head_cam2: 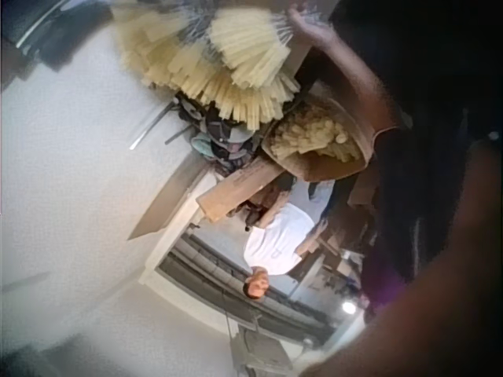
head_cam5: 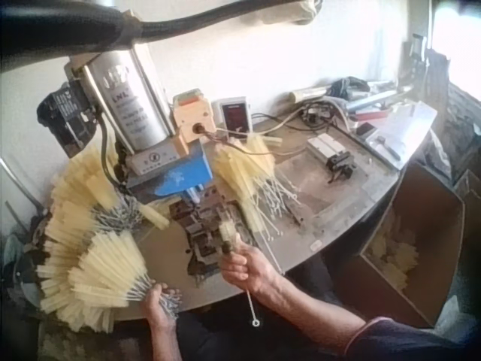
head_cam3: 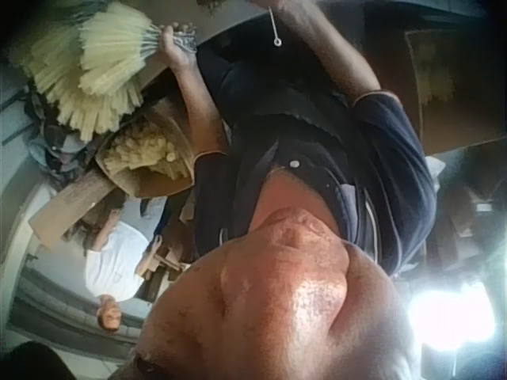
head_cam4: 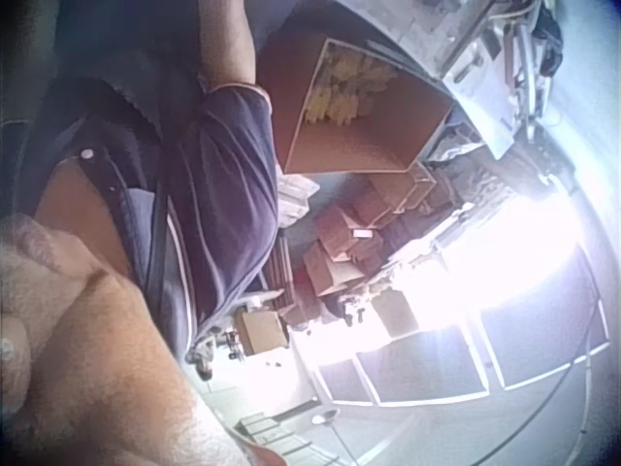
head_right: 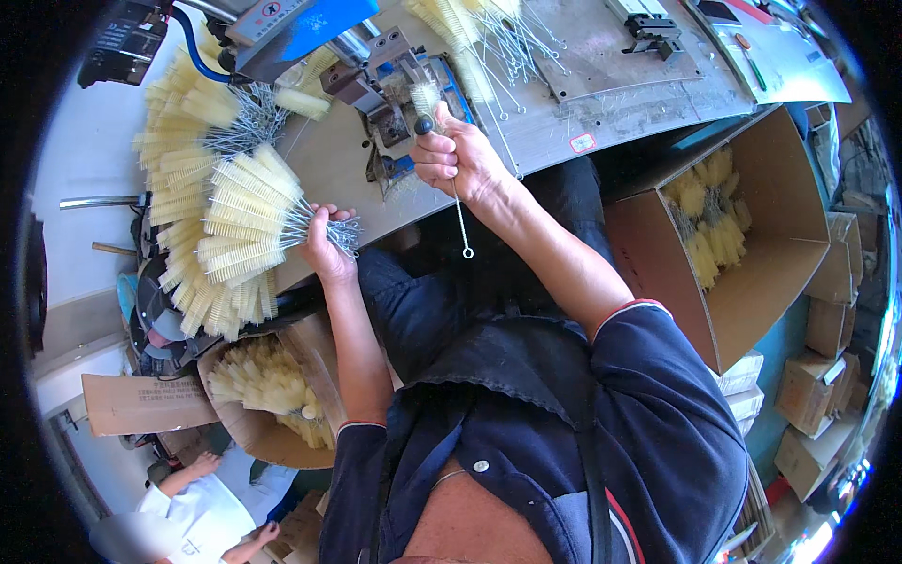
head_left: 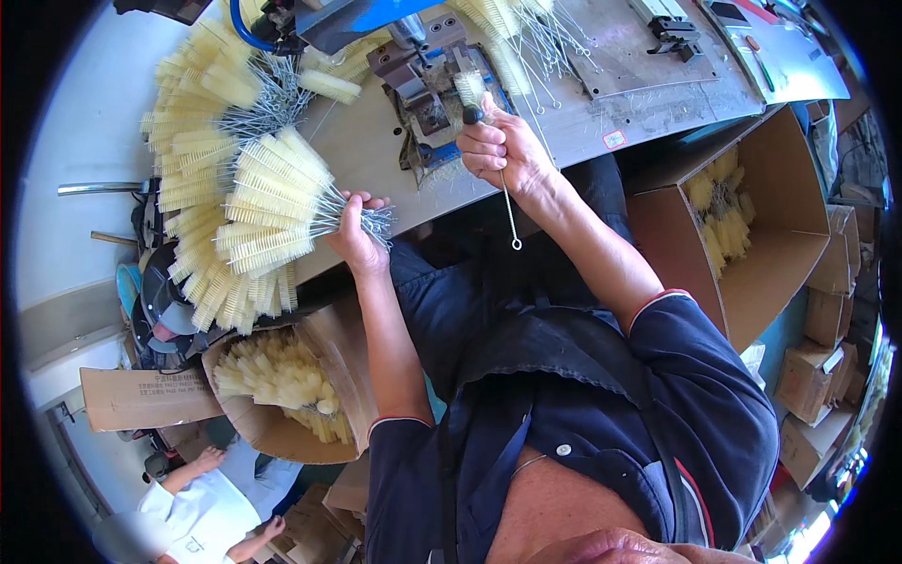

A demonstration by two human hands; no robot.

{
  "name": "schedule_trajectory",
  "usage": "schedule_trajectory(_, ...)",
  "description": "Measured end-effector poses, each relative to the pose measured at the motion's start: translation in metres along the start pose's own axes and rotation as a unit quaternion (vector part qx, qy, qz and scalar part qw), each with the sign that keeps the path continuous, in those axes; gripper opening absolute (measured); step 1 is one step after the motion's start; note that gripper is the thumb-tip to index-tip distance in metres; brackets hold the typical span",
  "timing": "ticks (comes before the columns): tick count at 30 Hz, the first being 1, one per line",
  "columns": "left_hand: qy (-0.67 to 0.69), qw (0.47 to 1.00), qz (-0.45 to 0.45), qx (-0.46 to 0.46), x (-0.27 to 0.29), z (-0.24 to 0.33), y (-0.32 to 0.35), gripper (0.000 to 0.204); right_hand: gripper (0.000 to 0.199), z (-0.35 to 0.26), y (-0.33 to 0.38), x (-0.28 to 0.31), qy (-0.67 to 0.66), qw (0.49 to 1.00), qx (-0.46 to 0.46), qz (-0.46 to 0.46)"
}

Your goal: Using a machine to attach bristles to wire handles to manufacture brushes.

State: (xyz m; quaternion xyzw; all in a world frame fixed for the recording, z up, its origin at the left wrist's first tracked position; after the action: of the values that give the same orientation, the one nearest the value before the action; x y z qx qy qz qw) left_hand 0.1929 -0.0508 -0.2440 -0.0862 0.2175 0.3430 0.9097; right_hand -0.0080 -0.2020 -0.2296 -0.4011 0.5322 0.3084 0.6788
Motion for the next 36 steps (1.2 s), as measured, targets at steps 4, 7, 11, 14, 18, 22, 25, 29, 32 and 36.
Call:
schedule_trajectory(4,0.034,0.998,0.027,0.034,-0.018,0.006,0.019,0.018,0.035,-0.005,0.004,-0.011,0.194,0.970,0.007,0.147)
schedule_trajectory(7,0.072,0.991,0.020,0.110,-0.041,-0.001,0.055,0.015,0.032,0.002,0.004,-0.016,0.311,0.917,0.061,0.243)
schedule_trajectory(11,0.038,0.987,-0.032,0.155,-0.079,-0.008,0.105,0.013,0.040,0.004,0.005,-0.010,0.305,0.915,0.101,0.242)
schedule_trajectory(14,0.046,0.974,-0.095,0.203,-0.096,-0.004,0.123,0.013,0.031,0.005,0.000,-0.001,0.230,0.951,0.072,0.194)
schedule_trajectory(18,0.081,0.961,-0.138,0.224,-0.101,-0.019,0.121,0.012,0.062,0.003,-0.001,-0.003,0.246,0.944,0.014,0.218)
schedule_trajectory(22,0.099,0.961,-0.126,0.225,-0.121,-0.006,0.116,0.015,0.063,0.000,0.000,-0.007,0.240,0.945,0.002,0.220)
schedule_trajectory(25,0.111,0.960,-0.129,0.224,-0.125,-0.008,0.119,0.016,0.063,0.001,0.001,-0.007,0.218,0.954,-0.013,0.205)
schedule_trajectory(29,0.114,0.958,-0.129,0.228,-0.122,-0.015,0.120,0.016,0.040,0.003,-0.001,-0.005,0.190,0.960,0.039,0.200)
schedule_trajectory(32,0.100,0.964,-0.115,0.219,-0.118,-0.018,0.116,0.012,0.049,0.013,-0.002,-0.017,0.327,0.891,0.104,0.298)
schedule_trajectory(36,0.042,0.974,-0.106,0.194,-0.121,-0.028,0.115,0.012,0.048,0.010,0.007,-0.022,0.573,0.722,0.130,0.365)
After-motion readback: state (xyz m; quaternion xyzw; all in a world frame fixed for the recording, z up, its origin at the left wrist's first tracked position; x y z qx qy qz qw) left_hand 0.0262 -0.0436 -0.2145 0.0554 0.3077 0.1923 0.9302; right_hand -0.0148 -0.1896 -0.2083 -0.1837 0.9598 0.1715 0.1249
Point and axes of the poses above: each hand's wrist, its own y-axis away from the middle knuckle, its own x-axis out of the back of the hand, z = x × y, the point moved 3 cm from there along -y, towards the middle knuckle, and after that the axes turned 10 degrees about -z, right-handed, at the moved point
